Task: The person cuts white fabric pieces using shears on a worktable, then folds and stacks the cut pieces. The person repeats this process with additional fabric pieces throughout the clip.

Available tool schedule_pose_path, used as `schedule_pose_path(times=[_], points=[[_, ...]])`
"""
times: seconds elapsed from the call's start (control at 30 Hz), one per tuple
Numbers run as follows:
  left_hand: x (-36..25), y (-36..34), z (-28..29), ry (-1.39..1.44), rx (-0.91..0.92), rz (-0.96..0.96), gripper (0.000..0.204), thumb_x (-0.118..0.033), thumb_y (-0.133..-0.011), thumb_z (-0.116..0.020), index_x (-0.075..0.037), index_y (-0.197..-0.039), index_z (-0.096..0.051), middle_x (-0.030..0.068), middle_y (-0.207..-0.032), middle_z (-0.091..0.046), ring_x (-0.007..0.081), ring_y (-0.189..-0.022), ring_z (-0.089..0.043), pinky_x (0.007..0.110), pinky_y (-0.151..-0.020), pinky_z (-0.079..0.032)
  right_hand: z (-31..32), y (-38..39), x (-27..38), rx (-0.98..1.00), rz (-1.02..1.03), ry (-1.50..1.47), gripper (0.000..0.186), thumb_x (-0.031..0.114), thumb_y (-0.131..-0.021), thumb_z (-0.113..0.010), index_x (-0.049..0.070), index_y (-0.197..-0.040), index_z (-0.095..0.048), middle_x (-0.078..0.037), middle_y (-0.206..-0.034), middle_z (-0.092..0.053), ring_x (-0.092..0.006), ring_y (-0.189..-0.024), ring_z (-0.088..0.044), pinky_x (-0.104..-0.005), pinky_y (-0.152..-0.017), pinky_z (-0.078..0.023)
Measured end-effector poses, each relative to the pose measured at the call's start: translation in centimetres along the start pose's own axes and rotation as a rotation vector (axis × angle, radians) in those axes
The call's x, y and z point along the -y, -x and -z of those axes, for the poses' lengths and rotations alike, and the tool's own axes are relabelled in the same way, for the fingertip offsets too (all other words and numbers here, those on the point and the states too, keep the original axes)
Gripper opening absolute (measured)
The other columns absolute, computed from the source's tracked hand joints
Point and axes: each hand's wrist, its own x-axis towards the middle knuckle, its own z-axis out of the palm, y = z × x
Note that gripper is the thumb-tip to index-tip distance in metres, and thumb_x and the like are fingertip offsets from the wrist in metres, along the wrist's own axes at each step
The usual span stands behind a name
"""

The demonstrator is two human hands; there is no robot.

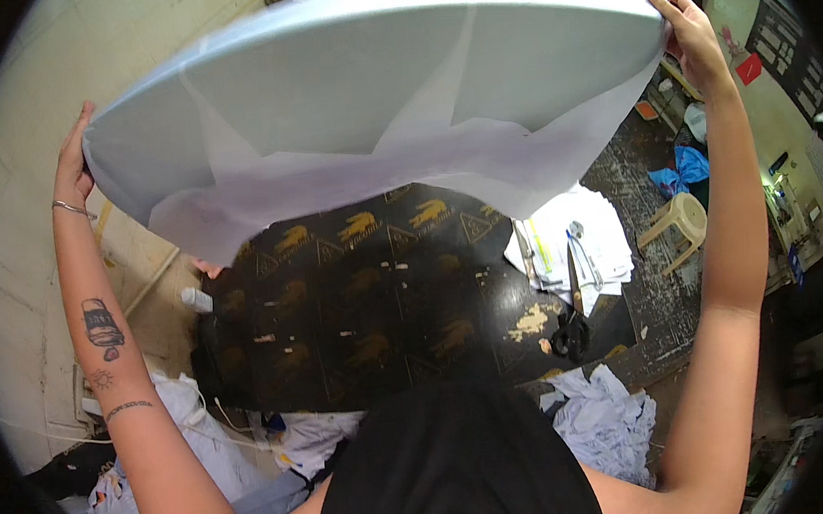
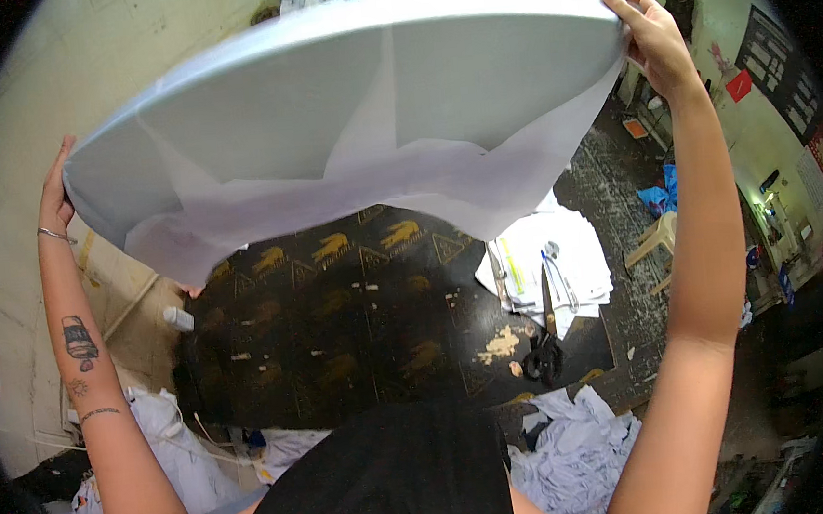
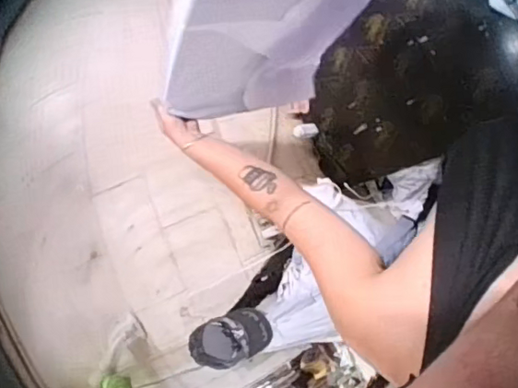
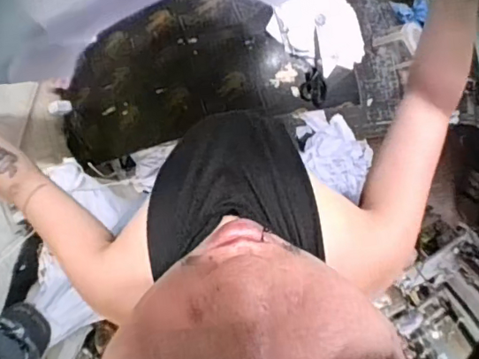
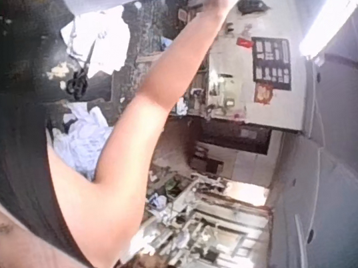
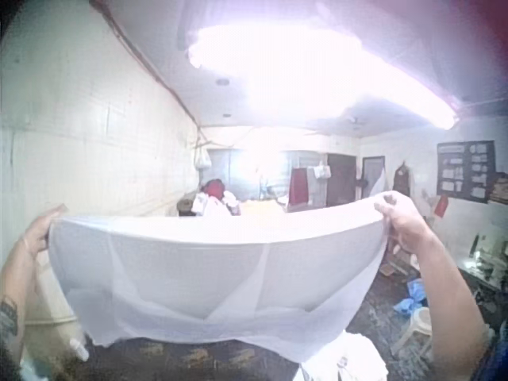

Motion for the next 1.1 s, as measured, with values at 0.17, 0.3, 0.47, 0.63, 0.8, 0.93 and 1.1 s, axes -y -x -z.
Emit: schedule_pose_path(times=[0.17, 0.3, 0.47, 0.63, 0.8, 0.93, 1.1], points=[[-6.1, -0.7, -0.4, 0.144, 0.429, -0.143, 0.059, -0.034, -0.102, -0.072, -0.001, -0.149, -0.057, 0.0077, -0.130, -0.066, 0.0150, -0.121, -0.061, 0.031, -0.106, -0.048, 3.5, -2.2, 5.2, 0.338, 0.364, -0.240, 0.060, 0.032, -0.091, -0.085, 0.004, -0.139, -0.065, -0.005, -0.125, -0.070, -0.0123, -0.114, -0.066, -0.0283, -0.104, -0.053], [-9.1, -0.8, -1.1, -0.753, 0.259, -0.214, 0.053, -0.032, -0.103, -0.070, 0.000, -0.145, -0.060, 0.0085, -0.128, -0.066, 0.0146, -0.115, -0.063, 0.032, -0.099, -0.052, 4.8, -3.8, 7.9, 0.219, 0.504, 0.556, 0.026, 0.017, -0.101, -0.071, 0.007, -0.125, -0.075, -0.003, -0.114, -0.072, -0.0111, -0.104, -0.067, -0.0253, -0.097, -0.054], [-9.8, -1.3, -1.2, -0.754, 0.002, -0.221, 0.043, -0.029, -0.103, -0.069, -0.001, -0.136, -0.064, 0.0058, -0.121, -0.069, 0.0130, -0.109, -0.064, 0.030, -0.092, -0.054, 4.3, -3.6, 10.8, 0.023, 0.752, 0.730, 0.019, 0.015, -0.107, -0.062, 0.003, -0.117, -0.073, 0.002, -0.099, -0.069, -0.0080, -0.087, -0.062, -0.0259, -0.085, -0.052], [-12.1, -1.9, 0.1, -0.932, 0.138, -0.438, 0.038, -0.026, -0.102, -0.070, -0.002, -0.132, -0.067, 0.0020, -0.116, -0.070, 0.0127, -0.108, -0.063, 0.027, -0.093, -0.051, 5.6, -1.9, 15.2, 0.036, 0.333, 0.543, 0.015, 0.015, -0.103, -0.064, 0.005, -0.111, -0.072, -0.005, -0.092, -0.074, -0.0075, -0.071, -0.063, -0.0248, -0.063, -0.052], [-13.7, -1.8, 0.5, -0.834, 0.297, -0.520, 0.031, -0.018, -0.098, -0.071, 0.000, -0.124, -0.070, 0.0022, -0.110, -0.070, 0.0119, -0.104, -0.064, 0.028, -0.094, -0.051, 8.2, -2.5, 16.8, 0.246, 0.482, 0.598, 0.030, 0.028, -0.099, -0.071, 0.006, -0.118, -0.074, 0.000, -0.096, -0.072, -0.0094, -0.088, -0.066, -0.0258, -0.082, -0.054], [-9.8, -2.3, -2.0, -1.073, 0.061, -0.506, 0.026, -0.017, -0.097, -0.071, 0.000, -0.118, -0.072, 0.0040, -0.105, -0.072, 0.0125, -0.098, -0.065, 0.029, -0.092, -0.052, 7.4, -3.6, 12.7, 0.330, 0.420, 0.499, 0.031, 0.032, -0.092, -0.081, 0.012, -0.116, -0.077, 0.005, -0.096, -0.075, -0.0048, -0.087, -0.065, -0.0264, -0.082, -0.052], [-5.8, -4.3, -4.3, -1.039, 0.071, -0.544, 0.025, -0.017, -0.100, -0.069, 0.001, -0.117, -0.072, 0.0051, -0.107, -0.074, 0.0141, -0.096, -0.066, 0.029, -0.091, -0.052, 3.9, -4.6, 6.9, 0.185, 0.198, 0.364, 0.030, 0.018, -0.091, -0.080, 0.007, -0.119, -0.076, 0.002, -0.102, -0.075, -0.0060, -0.092, -0.065, -0.0246, -0.082, -0.051]])
